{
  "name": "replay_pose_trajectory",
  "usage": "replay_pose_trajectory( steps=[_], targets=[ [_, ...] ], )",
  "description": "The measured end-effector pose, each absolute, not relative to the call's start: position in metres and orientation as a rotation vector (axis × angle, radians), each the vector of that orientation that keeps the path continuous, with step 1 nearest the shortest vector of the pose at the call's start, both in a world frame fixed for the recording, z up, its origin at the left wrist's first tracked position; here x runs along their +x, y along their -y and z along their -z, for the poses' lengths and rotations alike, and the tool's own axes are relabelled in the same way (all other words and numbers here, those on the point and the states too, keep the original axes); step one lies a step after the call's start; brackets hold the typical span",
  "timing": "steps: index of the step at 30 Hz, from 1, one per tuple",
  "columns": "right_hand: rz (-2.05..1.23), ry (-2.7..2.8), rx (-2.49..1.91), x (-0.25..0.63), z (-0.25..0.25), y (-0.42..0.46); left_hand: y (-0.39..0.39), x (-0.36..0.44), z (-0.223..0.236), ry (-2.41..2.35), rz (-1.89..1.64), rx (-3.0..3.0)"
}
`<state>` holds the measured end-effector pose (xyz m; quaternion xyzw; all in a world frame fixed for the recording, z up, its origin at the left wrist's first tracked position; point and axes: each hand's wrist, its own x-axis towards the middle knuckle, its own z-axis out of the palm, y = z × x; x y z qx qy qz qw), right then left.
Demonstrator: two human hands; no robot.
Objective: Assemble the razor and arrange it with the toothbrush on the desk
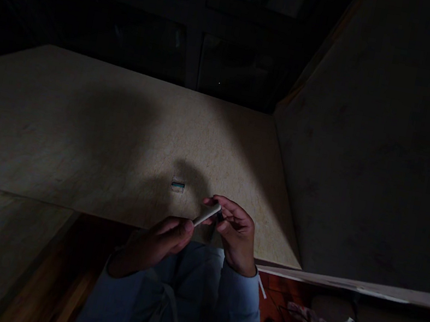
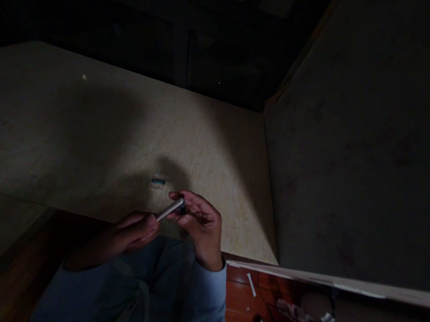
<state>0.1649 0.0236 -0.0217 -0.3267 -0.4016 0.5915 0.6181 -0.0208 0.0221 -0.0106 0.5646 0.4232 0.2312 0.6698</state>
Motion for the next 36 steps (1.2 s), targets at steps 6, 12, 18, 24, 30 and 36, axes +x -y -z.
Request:
replay_pose_trajectory(
  steps=[6, 12, 18, 24, 30, 36],
  targets=[
    [-1.312, 0.905, -0.798, 0.165, 0.024, -0.025, -0.022, -0.020, 0.013, -0.890, -0.481, 1.281],
    [-1.295, 0.897, -0.835, 0.166, 0.024, -0.024, -0.028, -0.012, 0.021, -0.965, -0.608, 1.189],
    [-1.330, 0.884, -0.861, 0.166, 0.026, -0.025, -0.032, -0.005, 0.026, -1.032, -0.693, 1.143],
    [-1.333, 0.858, -0.847, 0.167, 0.025, -0.027, -0.027, -0.006, 0.011, -1.001, -0.602, 1.223],
    [-1.312, 0.830, -0.879, 0.167, 0.025, -0.029, -0.025, -0.010, 0.007, -0.963, -0.517, 1.251],
    [-1.351, 0.845, -0.826, 0.165, 0.024, -0.027, -0.031, -0.008, 0.020, -0.987, -0.628, 1.161]
  ],
)
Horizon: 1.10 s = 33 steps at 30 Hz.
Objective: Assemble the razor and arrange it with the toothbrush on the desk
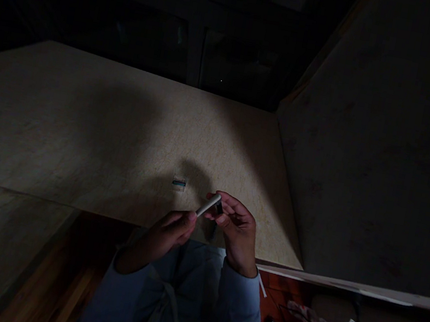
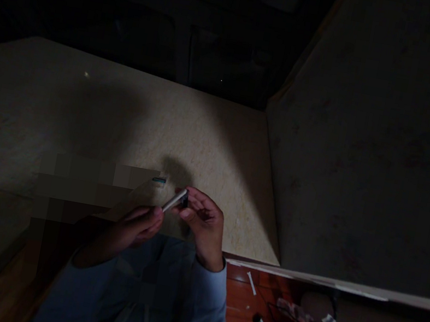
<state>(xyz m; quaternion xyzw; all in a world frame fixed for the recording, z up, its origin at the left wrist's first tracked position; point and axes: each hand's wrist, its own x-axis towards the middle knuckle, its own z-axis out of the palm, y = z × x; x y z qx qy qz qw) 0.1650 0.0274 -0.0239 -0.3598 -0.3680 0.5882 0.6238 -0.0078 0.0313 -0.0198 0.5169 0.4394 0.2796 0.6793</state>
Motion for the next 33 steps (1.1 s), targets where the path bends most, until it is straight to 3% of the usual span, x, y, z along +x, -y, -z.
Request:
replay_pose_trajectory(
  steps=[12, 25, 33],
  targets=[
    [-1.321, 0.807, -0.840, 0.165, 0.022, -0.028, -0.032, 0.004, 0.010, -1.076, -0.814, 1.066],
    [-0.807, 1.385, -1.133, 0.160, 0.023, -0.024, -0.035, 0.018, 0.002, -1.097, -0.997, 0.798],
    [-0.725, 1.444, -1.114, 0.159, 0.024, -0.027, -0.038, 0.014, 0.010, -1.055, -0.952, 0.692]
  ],
)
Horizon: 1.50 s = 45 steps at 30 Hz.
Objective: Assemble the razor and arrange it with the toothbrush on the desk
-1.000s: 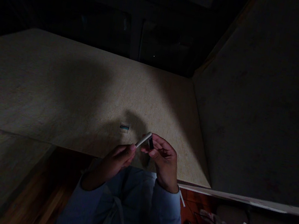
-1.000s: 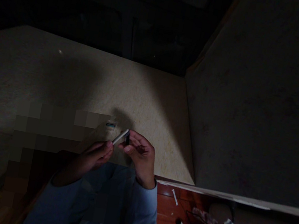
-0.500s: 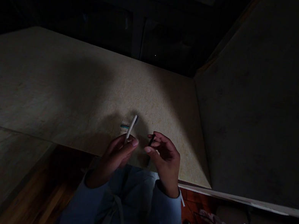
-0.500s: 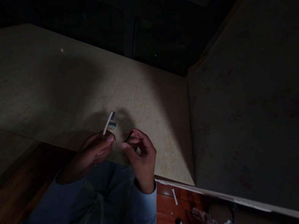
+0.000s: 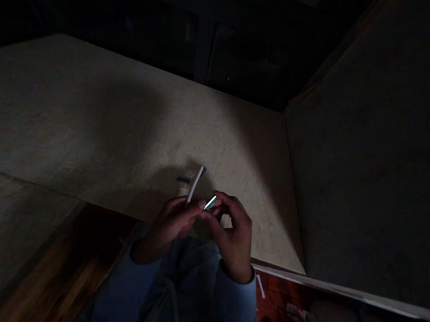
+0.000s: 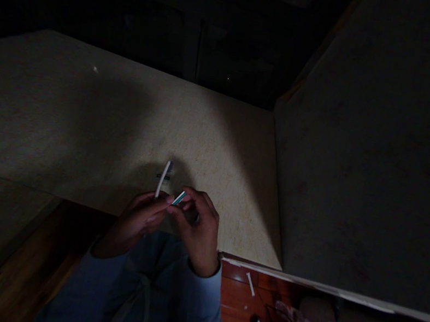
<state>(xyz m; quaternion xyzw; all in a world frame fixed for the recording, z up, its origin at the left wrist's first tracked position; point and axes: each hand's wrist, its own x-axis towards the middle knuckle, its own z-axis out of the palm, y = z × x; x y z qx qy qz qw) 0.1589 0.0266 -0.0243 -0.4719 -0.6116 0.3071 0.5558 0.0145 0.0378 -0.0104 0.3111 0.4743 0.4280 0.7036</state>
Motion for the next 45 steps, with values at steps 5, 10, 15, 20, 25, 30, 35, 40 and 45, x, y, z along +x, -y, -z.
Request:
replay_pose_trajectory(
  steps=[5, 10, 15, 20, 25, 30, 35, 40, 45],
  targets=[
    [-0.742, 1.418, -1.113, 0.157, 0.024, -0.026, -0.037, 0.015, 0.014, -1.040, -1.028, 0.685],
    [-0.814, 1.355, -1.096, 0.159, 0.024, -0.023, -0.037, 0.016, 0.016, -1.020, -1.094, 0.657],
    [-0.924, 1.303, -1.069, 0.162, 0.025, -0.020, -0.037, 0.015, 0.014, -1.009, -1.119, 0.668],
    [-1.007, 1.261, -1.070, 0.163, 0.024, -0.020, -0.036, 0.015, 0.012, -0.958, -1.115, 0.662],
    [-1.047, 1.302, -0.993, 0.162, 0.022, -0.022, -0.035, 0.016, 0.012, -0.935, -1.081, 0.661],
    [-1.096, 1.445, -0.847, 0.166, 0.023, -0.025, -0.032, 0.020, 0.014, -0.944, -1.049, 0.653],
    [-1.076, 1.479, -0.825, 0.170, 0.027, -0.026, -0.031, 0.023, 0.013, -0.965, -1.043, 0.675],
    [-1.081, 1.467, -0.864, 0.170, 0.028, -0.026, -0.029, 0.025, 0.008, -1.016, -1.065, 0.694],
    [-1.092, 1.443, -0.850, 0.170, 0.028, -0.026, -0.028, 0.026, 0.010, -1.024, -1.032, 0.722]
  ],
)
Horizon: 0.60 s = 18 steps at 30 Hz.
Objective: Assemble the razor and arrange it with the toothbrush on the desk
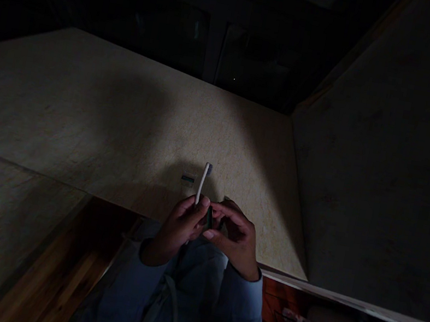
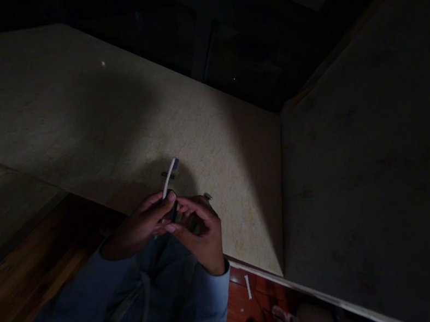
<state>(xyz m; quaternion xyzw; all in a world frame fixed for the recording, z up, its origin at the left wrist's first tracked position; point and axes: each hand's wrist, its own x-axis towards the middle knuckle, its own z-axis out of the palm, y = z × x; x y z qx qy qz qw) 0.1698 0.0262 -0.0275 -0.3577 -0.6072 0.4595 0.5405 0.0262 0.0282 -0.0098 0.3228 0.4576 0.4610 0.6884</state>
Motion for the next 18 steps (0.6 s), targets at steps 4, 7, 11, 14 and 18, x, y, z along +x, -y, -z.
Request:
replay_pose_trajectory(
  steps=[4, 7, 11, 14, 18],
  targets=[
    [-1.076, 1.392, -0.881, 0.171, 0.028, -0.026, -0.030, 0.024, 0.014, -0.958, -0.989, 0.730],
    [-1.074, 1.288, -0.902, 0.173, 0.030, -0.025, -0.032, 0.015, 0.017, -0.791, -0.859, 0.723],
    [-1.063, 1.155, -0.891, 0.175, 0.034, -0.025, -0.034, 0.001, 0.019, -0.613, -0.619, 0.781],
    [-1.055, 1.111, -0.900, 0.176, 0.036, -0.026, -0.035, -0.004, 0.020, -0.633, -0.552, 0.871],
    [-1.033, 1.074, -0.933, 0.175, 0.037, -0.025, -0.034, -0.005, 0.022, -0.662, -0.517, 0.966]
  ],
)
